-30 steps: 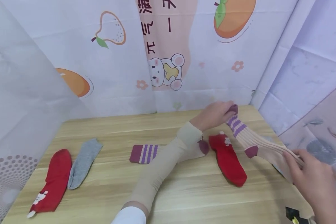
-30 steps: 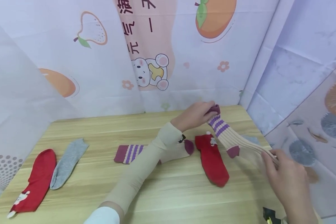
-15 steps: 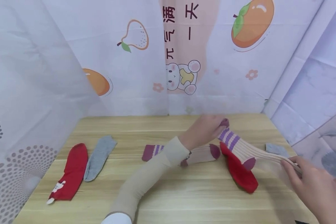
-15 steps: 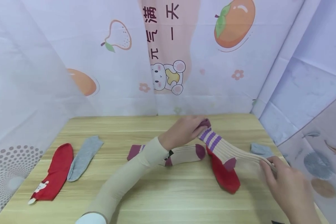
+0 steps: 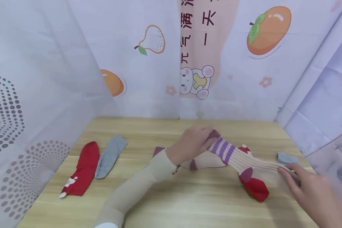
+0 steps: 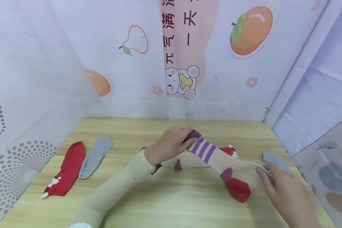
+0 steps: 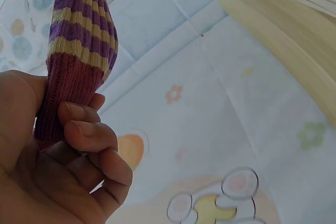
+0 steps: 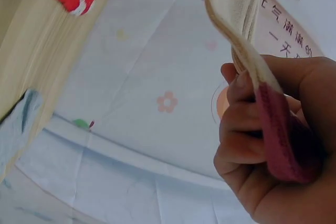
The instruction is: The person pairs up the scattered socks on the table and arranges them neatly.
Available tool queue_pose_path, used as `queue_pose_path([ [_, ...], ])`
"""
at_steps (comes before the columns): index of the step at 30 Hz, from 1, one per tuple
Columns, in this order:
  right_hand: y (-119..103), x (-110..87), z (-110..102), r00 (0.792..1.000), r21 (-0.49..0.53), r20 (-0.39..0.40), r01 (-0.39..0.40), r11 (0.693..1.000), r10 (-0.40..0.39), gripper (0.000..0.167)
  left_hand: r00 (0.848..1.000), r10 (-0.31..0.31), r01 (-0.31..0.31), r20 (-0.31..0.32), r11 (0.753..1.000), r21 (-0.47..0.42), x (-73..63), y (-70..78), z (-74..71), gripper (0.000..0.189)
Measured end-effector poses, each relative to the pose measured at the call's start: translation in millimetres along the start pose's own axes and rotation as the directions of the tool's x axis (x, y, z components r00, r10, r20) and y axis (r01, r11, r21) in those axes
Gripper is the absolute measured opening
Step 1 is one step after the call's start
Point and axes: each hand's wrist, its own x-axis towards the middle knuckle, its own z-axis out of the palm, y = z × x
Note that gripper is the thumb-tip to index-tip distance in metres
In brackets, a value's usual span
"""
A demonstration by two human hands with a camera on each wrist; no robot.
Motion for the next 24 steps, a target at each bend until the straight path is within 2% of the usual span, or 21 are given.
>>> queue_pose_path([
  [6, -14.8, 3.2, 5.7, 0.998, 0.018, -0.004, 0.07, 0.997, -0.07, 0.011, 1.0, -0.016, 0.016, -0.013, 1.0, -0.023, -27.3, -4.2, -10.5, 0.017],
  [8, -18.8, 6.1, 5.9, 0.994, 0.004, -0.014, 0.104, 0.995, -0.104, 0.011, 1.0, -0.016, 0.016, -0.023, 1.0, -0.012, -33.9, -5.2, -14.4, 0.017],
  [16, -36.7, 19.2, 3.1, 0.99, 0.006, 0.039, 0.132, 0.991, -0.133, 0.013, 0.998, -0.048, 0.05, -0.048, 0.997, 0.056, -55.3, -8.8, -35.7, 0.014],
  [21, -45.8, 28.6, 4.6, 0.972, 0.008, 0.009, 0.234, 0.972, -0.234, 0.017, 0.997, -0.044, 0.053, -0.063, 0.989, 0.14, -72.0, -13.5, -46.2, 0.014],
  [24, -51.2, 33.7, 6.3, 0.957, 0.008, -0.016, 0.29, 0.957, -0.29, 0.019, 0.997, -0.042, 0.051, -0.061, 0.986, 0.158, -84.7, -17.0, -50.4, 0.014],
])
